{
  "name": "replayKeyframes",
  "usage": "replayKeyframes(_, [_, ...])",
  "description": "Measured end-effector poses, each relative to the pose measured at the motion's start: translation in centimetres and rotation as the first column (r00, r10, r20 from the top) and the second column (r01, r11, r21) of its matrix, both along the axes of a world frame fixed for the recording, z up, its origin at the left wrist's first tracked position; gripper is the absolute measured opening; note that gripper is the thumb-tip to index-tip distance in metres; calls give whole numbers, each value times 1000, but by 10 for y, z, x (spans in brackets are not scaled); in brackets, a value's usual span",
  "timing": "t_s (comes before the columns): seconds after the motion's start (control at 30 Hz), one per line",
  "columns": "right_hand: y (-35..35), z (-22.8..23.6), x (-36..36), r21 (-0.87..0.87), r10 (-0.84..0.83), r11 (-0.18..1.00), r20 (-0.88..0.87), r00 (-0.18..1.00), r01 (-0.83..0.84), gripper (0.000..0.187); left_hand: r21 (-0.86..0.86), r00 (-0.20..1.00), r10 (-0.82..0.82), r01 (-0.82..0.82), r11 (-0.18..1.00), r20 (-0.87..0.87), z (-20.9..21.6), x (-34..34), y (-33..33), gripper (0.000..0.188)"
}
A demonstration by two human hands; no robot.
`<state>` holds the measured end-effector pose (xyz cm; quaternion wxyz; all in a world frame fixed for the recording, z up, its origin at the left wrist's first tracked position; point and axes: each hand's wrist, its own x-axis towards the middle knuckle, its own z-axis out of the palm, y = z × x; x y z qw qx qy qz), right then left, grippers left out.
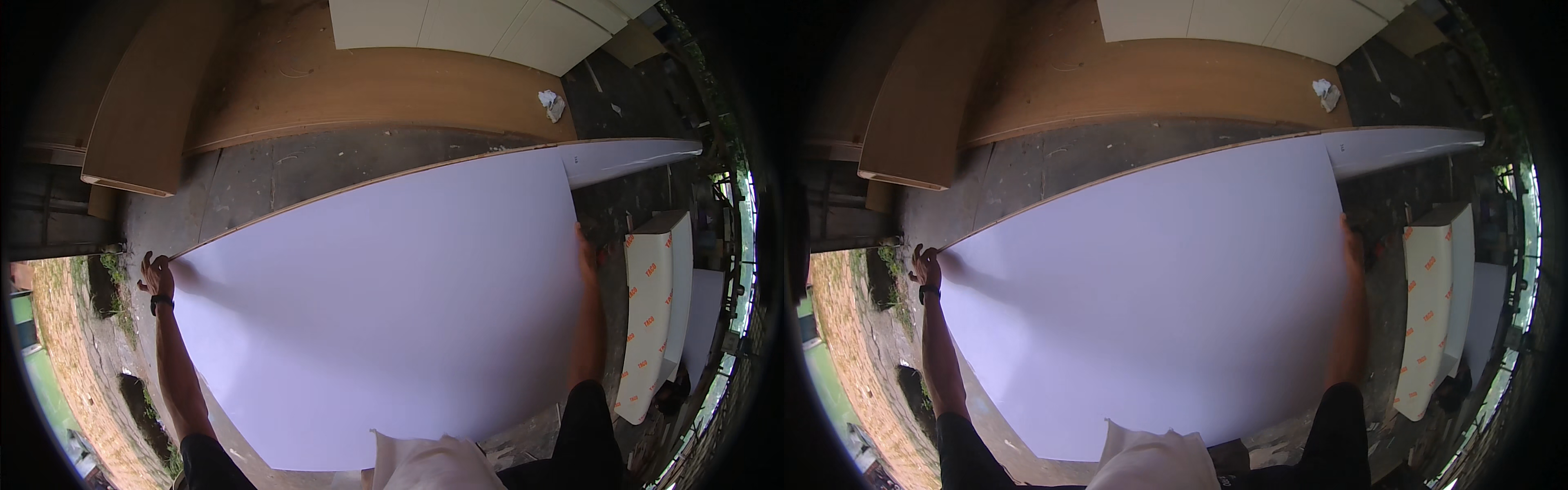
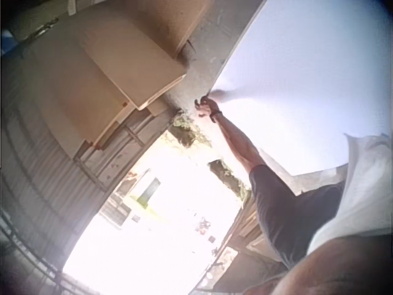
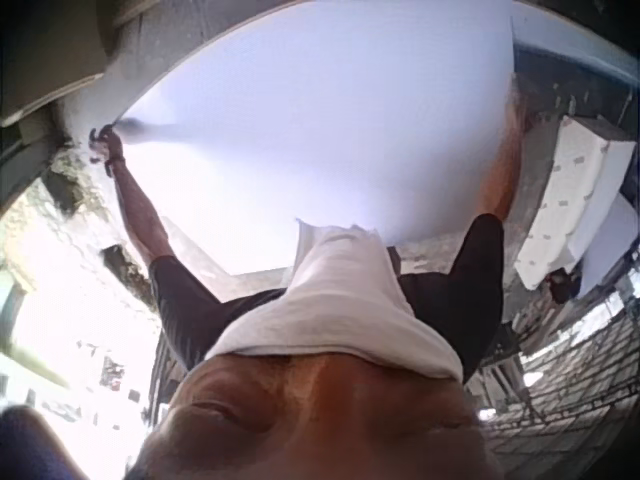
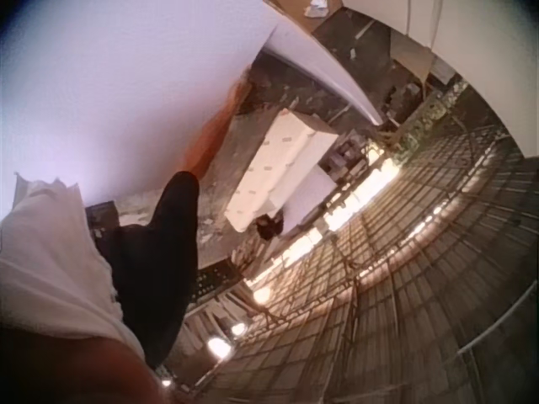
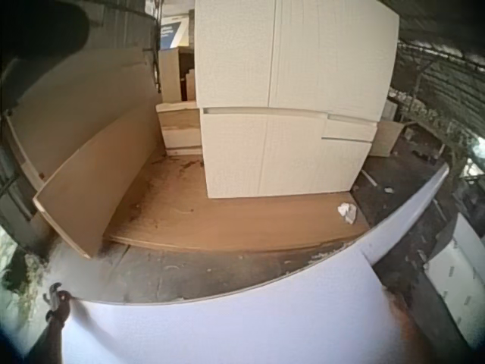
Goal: The person picks up a large white board from a pile of wood scraps, flips it over, and carries it across the workshop floor. They then place the board onto a curved wooden structure and press it down along the edges to fit it into place.
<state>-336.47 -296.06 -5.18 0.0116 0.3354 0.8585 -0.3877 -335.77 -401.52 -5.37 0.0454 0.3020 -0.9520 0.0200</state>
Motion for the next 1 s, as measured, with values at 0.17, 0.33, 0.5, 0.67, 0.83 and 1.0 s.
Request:
replayKeyframes(0.17, [8,-28,9,-37,-67,997,13,998,67,77,332,760,-586,650,683,-283,33,-85,172,20])
replayKeyframes(0.33, [40,-39,17,138,-61,988,-30,998,65,84,523,543,-659,813,255,-521,42,-153,464,42])
replayKeyframes(0.5, [-42,3,6,40,-45,998,6,999,44,92,600,624,-732,706,377,-275,32,-168,590,37])
replayKeyframes(0.67, [-31,23,11,46,-152,988,151,977,147,80,596,675,-676,683,423,-294,32,-165,614,27])
replayKeyframes(0.83, [-41,17,10,260,-211,949,104,972,179,99,527,653,-667,732,432,-360,31,-163,620,21])
replayKeyframes(1.0, [-45,27,4,233,-195,963,262,945,134,99,489,644,-669,748,449,-371,28,-162,618,23])
